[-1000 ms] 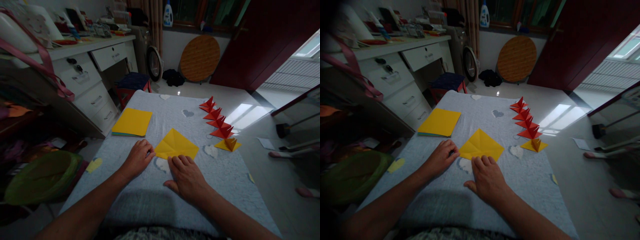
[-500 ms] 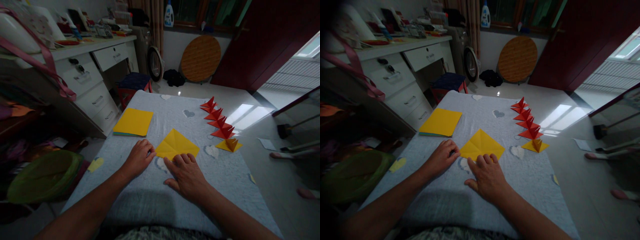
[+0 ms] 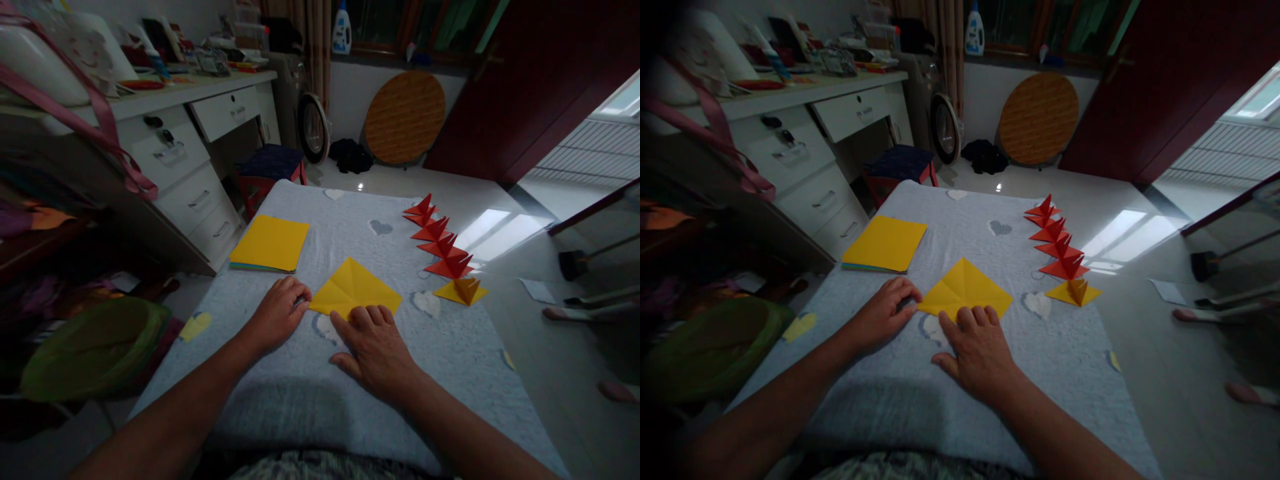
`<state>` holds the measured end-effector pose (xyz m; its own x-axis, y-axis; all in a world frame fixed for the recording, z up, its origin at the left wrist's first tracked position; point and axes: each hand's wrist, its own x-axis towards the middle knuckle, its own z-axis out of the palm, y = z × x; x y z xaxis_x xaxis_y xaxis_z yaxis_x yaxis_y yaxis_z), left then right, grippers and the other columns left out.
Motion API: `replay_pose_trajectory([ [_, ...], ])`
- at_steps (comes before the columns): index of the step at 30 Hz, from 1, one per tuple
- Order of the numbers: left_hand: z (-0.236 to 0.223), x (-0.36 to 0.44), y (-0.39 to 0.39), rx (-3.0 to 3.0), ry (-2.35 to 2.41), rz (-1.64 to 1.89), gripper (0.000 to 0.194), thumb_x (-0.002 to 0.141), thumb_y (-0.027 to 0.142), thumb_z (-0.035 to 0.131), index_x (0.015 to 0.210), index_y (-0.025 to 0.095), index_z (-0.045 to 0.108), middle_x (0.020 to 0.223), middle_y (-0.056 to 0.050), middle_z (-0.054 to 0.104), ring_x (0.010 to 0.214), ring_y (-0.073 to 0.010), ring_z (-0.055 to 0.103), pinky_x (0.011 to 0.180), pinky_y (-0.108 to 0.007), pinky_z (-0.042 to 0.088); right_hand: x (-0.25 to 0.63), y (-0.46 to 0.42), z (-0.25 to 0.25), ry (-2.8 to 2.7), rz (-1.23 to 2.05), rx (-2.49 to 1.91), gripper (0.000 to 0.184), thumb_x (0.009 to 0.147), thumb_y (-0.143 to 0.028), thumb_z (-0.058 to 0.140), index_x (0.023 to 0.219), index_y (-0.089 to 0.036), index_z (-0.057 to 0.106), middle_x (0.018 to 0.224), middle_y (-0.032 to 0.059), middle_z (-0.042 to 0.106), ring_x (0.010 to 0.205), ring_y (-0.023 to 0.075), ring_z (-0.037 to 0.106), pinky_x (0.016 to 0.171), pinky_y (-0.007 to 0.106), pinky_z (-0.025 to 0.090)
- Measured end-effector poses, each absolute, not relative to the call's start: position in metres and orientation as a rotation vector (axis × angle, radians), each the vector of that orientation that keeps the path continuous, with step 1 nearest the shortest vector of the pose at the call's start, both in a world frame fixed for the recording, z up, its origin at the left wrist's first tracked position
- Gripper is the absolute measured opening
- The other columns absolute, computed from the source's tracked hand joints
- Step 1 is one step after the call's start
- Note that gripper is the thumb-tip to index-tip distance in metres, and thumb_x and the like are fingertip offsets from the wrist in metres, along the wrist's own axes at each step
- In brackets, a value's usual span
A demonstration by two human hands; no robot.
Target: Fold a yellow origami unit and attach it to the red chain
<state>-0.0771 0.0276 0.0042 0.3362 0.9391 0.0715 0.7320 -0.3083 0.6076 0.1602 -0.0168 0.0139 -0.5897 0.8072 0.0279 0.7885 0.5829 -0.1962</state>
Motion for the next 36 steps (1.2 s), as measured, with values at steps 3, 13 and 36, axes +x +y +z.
replay_pose_trajectory([
  [3, 0.004, -0.079, 0.028, 2.135, 1.377, 0.578, 0.013, 0.085, 0.018, 0.059, 0.097, 0.021, 0.063, 0.103, -0.005, 0.056, 0.103, -0.0229, 0.052, 0.094, -0.039, 0.043, 0.160, -0.017, 0.014, -2.660, 0.278, -1.364, 0.061, 0.090, -0.064, 0.053, 0.139, -0.027, 0.050, 0.114, 0.0101, 0.057, 0.100, 0.0291, 0.047, 0.092, 0.045, 0.034],
  [13, 0.004, -0.075, 0.033, 2.126, 1.374, 0.527, 0.003, 0.086, 0.020, 0.064, 0.083, 0.018, 0.065, 0.097, -0.004, 0.055, 0.098, -0.0225, 0.052, 0.092, -0.039, 0.042, 0.168, -0.010, -0.002, -2.227, 0.306, -1.448, 0.050, 0.092, -0.025, 0.052, 0.140, -0.017, 0.043, 0.122, 0.0158, 0.056, 0.112, 0.0319, 0.049, 0.100, 0.052, 0.040],
  [36, 0.006, -0.078, 0.037, 2.159, 1.333, 0.477, 0.004, 0.086, 0.018, 0.064, 0.082, 0.018, 0.063, 0.094, -0.004, 0.056, 0.096, -0.0215, 0.053, 0.088, -0.037, 0.042, 0.184, 0.007, -0.005, -2.057, 0.501, -1.671, 0.023, 0.085, -0.024, 0.060, 0.067, -0.022, 0.047, 0.083, 0.0073, 0.058, 0.084, 0.0243, 0.051, 0.079, 0.039, 0.041],
])
